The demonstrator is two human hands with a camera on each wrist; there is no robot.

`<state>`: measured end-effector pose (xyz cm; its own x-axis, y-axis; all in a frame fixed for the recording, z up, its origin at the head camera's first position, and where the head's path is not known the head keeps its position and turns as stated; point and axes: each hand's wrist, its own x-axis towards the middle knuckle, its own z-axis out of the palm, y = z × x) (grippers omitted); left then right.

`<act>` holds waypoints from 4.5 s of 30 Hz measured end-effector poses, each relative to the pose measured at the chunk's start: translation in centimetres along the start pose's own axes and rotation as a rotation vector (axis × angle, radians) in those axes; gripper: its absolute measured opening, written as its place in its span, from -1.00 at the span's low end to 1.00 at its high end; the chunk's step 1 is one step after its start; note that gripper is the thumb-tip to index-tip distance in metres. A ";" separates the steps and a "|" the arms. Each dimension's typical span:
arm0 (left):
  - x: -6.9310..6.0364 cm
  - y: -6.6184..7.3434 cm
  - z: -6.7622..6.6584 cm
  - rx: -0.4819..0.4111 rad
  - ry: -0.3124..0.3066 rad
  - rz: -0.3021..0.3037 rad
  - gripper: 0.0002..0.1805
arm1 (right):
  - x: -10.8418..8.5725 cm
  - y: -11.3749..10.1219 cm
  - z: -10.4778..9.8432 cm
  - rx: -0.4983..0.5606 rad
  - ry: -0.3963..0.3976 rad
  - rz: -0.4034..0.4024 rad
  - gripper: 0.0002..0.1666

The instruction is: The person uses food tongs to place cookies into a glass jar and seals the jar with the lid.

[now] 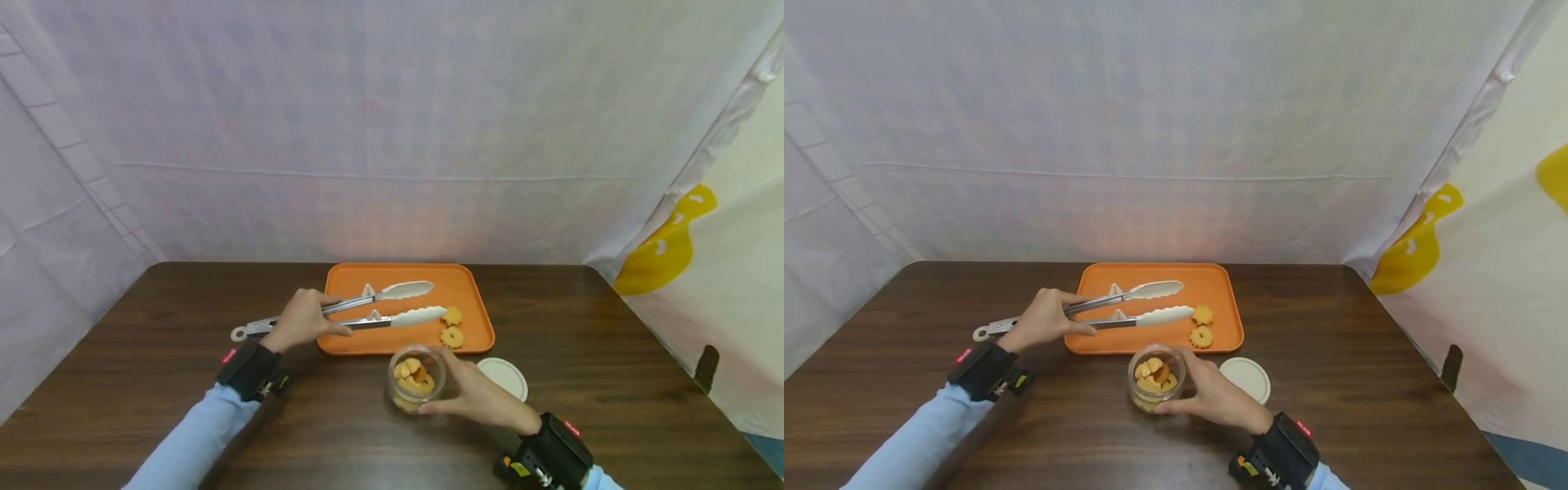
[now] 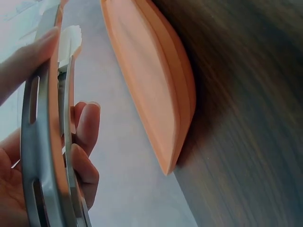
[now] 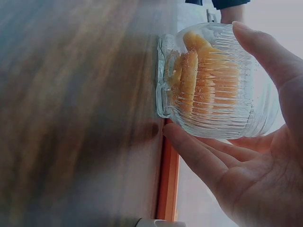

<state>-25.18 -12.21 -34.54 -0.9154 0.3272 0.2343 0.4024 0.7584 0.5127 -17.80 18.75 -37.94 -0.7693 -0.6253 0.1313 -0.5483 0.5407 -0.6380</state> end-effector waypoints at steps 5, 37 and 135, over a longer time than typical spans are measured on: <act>0.6 0.5 0.7 0.047 -0.023 0.006 -0.28 | -0.1 0.1 0.0 -0.014 0.011 -0.032 -0.04; 2.7 2.9 3.8 0.078 -0.106 -0.007 -0.21 | -0.1 0.0 0.2 0.034 -0.023 0.017 0.07; 0.7 -1.0 1.4 0.177 -0.034 -0.059 -0.43 | -0.1 0.5 0.1 0.014 -0.002 -0.008 -0.11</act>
<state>-26.23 -11.94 -35.99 -0.9385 0.2956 0.1784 0.3424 0.8631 0.3712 -17.94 19.01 -38.35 -0.7640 -0.6309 0.1352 -0.5500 0.5272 -0.6478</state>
